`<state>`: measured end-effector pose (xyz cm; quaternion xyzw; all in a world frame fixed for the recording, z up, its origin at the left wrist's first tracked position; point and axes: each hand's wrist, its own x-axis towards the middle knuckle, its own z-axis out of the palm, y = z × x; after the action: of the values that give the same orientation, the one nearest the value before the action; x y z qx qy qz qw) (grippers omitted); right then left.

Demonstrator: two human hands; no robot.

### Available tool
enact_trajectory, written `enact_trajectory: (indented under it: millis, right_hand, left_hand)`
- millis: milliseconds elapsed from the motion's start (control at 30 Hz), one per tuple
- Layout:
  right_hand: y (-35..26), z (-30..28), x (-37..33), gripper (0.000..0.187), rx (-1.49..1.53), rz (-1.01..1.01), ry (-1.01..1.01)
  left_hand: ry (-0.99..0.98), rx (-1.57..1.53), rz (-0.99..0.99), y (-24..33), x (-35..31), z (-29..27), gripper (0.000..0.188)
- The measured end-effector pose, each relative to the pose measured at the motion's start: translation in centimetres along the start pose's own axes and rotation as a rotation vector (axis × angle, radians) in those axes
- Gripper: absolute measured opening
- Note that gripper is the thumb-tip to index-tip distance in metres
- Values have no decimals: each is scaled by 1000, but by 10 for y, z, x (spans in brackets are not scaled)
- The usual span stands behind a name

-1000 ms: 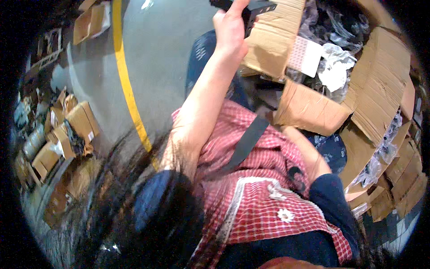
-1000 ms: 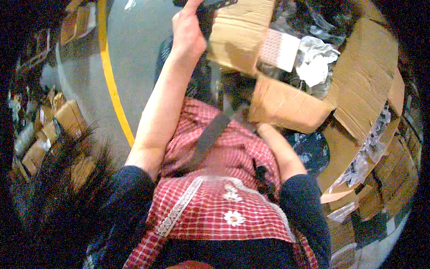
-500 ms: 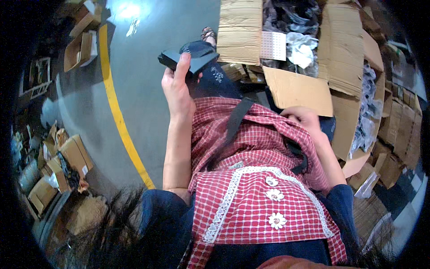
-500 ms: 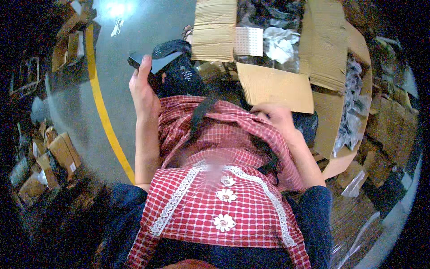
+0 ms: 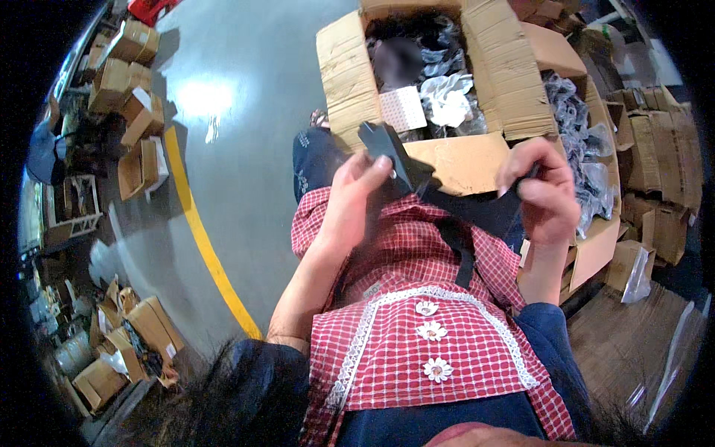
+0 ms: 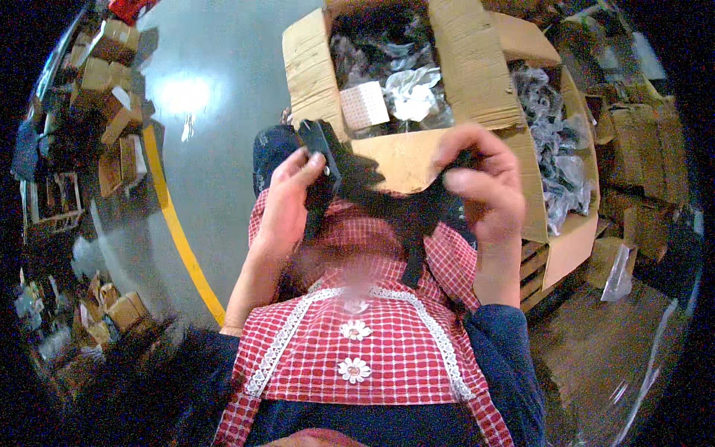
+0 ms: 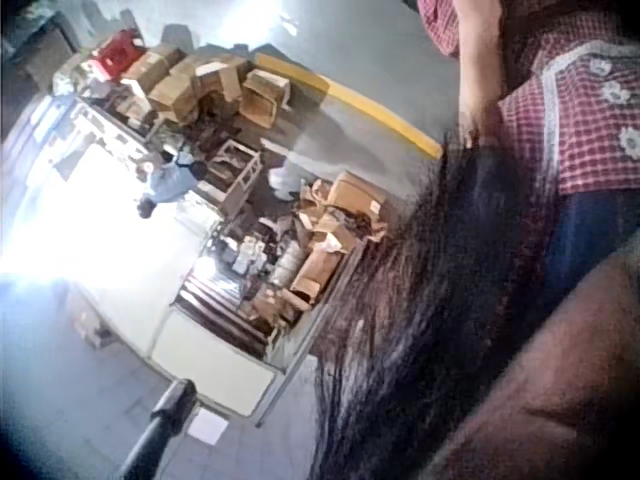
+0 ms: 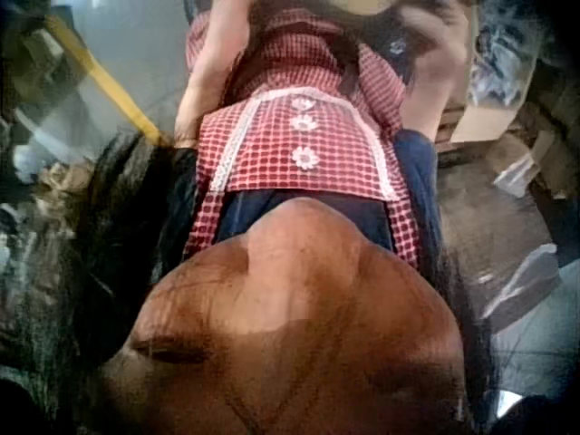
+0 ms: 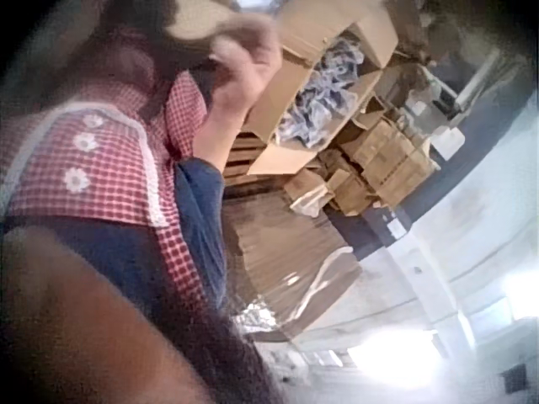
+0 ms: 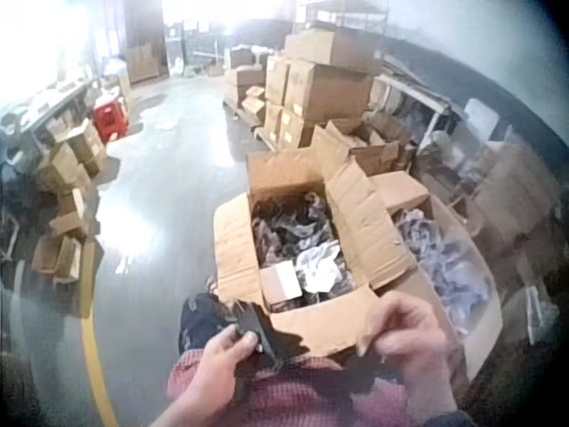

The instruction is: The person wipes black plastic components with a white cloth, peels small paper labels from a sheet to attach them to the components, and then places the items into a plastic bag and a cardboard box.

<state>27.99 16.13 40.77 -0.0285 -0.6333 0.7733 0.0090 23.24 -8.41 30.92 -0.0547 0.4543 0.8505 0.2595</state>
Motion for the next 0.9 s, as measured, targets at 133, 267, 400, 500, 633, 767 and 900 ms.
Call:
enact_trajectory:
  millis: [133,267,400,500,633,767,900]
  right_hand:
    - [1,7,3,49,-31,200,-141]
    - [30,-4,14,44,130,222,-72]
    - [56,-14,13,36,250,209,32]
    - [72,-14,7,32,301,182,77]
    - [96,-14,3,25,230,73,138]
    - [113,-9,4,20,-5,-104,255]
    - [127,-14,7,19,-40,-113,312]
  left_hand:
    - [-89,-13,-108,-8,2,21,19]
    - [-156,63,-80,-27,11,40,17]
    - [-139,199,-41,-43,12,44,24]
    - [-123,207,40,-57,18,46,26]
    - [-115,173,15,-71,18,46,26]
    - [-121,89,31,-79,21,45,23]
    - [-93,230,0,-85,27,41,22]
